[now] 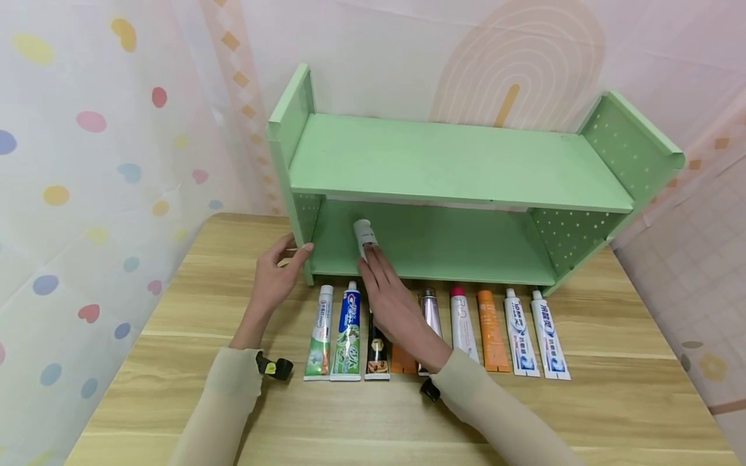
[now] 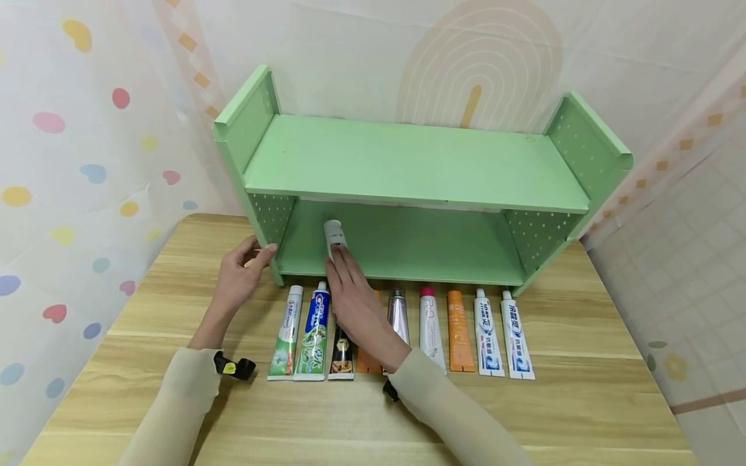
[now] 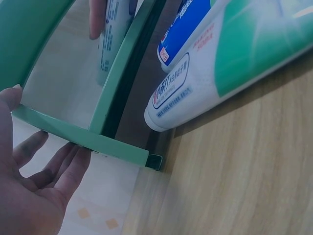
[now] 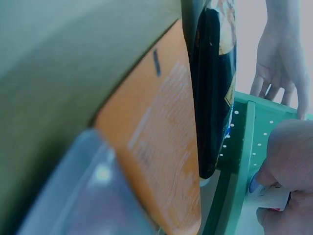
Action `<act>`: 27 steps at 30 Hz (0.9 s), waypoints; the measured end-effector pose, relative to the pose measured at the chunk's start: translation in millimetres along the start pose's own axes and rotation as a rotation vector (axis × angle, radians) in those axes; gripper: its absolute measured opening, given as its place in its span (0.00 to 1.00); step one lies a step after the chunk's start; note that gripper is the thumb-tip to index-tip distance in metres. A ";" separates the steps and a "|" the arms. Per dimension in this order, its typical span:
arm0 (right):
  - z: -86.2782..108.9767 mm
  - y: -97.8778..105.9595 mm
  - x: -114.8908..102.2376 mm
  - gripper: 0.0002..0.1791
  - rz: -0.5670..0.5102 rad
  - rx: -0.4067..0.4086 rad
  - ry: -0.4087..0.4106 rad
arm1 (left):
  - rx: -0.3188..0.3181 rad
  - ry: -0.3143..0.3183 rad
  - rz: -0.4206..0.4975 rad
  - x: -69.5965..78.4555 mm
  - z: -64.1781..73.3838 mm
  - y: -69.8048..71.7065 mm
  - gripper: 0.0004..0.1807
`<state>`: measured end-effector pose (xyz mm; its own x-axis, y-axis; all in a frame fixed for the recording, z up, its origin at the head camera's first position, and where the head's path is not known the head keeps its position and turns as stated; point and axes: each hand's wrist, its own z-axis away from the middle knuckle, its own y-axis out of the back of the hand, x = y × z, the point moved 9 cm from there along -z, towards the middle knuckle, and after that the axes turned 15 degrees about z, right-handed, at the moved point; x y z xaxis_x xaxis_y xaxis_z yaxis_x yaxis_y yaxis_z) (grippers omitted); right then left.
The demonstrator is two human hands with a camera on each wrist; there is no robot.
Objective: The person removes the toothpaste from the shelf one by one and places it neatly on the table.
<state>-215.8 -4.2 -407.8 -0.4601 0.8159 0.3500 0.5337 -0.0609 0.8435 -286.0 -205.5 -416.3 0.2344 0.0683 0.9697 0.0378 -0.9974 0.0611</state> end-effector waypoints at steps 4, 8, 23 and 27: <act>8.0 0.2 3.2 0.43 -0.011 -0.029 0.009 | 0.001 -0.001 0.007 2.3 0.2 0.6 0.27; 17.0 2.6 7.0 0.43 -0.032 -0.053 0.015 | -0.002 -0.004 0.002 2.3 -0.4 0.4 0.27; 49.1 11.5 34.1 0.39 -0.129 -0.069 0.020 | -0.007 0.005 -0.010 0.3 -1.1 -0.3 0.28; 57.5 14.2 44.9 0.38 -0.101 -0.049 0.022 | -0.010 0.015 -0.013 -0.3 -0.2 -0.5 0.29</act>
<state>-188.1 64.6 -403.5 -0.5254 0.8067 0.2706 0.4485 -0.0077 0.8937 -286.2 -204.9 -416.6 0.2192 0.0810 0.9723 0.0314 -0.9966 0.0759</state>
